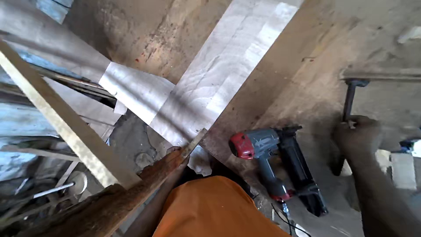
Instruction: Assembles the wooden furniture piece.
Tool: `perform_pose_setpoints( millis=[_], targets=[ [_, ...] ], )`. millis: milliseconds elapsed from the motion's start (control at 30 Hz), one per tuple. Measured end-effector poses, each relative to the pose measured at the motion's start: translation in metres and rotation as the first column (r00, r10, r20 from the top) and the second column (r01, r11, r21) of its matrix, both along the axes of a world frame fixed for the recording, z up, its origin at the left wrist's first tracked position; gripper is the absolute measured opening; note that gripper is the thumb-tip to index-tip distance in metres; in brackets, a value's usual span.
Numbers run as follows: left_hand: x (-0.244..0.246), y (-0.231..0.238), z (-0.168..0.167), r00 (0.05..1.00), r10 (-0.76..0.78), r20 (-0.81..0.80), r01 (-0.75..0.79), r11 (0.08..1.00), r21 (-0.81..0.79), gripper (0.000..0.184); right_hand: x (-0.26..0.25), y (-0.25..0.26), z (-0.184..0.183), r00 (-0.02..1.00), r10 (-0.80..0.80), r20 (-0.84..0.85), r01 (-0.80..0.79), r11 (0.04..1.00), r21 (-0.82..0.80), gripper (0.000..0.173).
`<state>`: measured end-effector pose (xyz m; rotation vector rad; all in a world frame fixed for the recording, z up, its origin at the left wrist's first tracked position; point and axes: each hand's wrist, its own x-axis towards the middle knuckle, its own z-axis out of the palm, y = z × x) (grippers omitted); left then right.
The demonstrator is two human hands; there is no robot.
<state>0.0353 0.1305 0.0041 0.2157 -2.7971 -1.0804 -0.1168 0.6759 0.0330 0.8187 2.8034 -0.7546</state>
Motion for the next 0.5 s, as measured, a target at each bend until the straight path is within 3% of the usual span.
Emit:
perform_pose_setpoints(
  millis=[133, 200, 267, 367, 400, 467, 500],
  targets=[
    [-0.013, 0.000, 0.031, 0.994, -0.103, 0.048, 0.103, 0.995, 0.004, 0.039, 0.011, -0.065, 0.020, 0.968, 0.199, -0.156, -0.212, 0.974, -0.078, 0.036],
    [-0.009, -0.003, 0.025, 0.993, -0.120, 0.005, 0.120, 0.992, 0.030, 0.037, 0.027, -0.099, 0.020, 0.946, 0.240, -0.218, -0.275, 0.951, -0.144, 0.037],
    [0.002, -0.008, 0.006, 0.995, -0.076, 0.070, 0.076, 0.997, 0.003, 0.048, 0.045, -0.120, 0.000, 0.953, 0.232, -0.196, -0.265, 0.951, -0.161, 0.036],
    [-0.014, -0.011, 0.048, 0.933, -0.035, 0.359, 0.062, 0.996, -0.063, 0.056, 0.064, -0.121, -0.070, 0.904, 0.323, -0.281, -0.323, 0.945, 0.048, 0.041],
    [-0.012, -0.021, 0.042, 0.948, -0.029, 0.316, 0.064, 0.993, -0.101, 0.055, 0.066, -0.113, -0.082, 0.895, 0.398, -0.200, -0.393, 0.917, 0.064, 0.047],
    [0.003, -0.051, -0.011, 0.998, -0.006, -0.057, 0.003, 0.999, -0.046, 0.053, 0.067, -0.102, -0.120, 0.821, 0.448, -0.354, -0.437, 0.892, 0.117, 0.048],
    [0.006, -0.062, -0.017, 0.999, -0.014, -0.044, 0.017, 0.998, 0.067, 0.053, 0.070, -0.105, -0.099, 0.861, 0.418, -0.291, -0.420, 0.906, 0.057, 0.046]
  ],
)
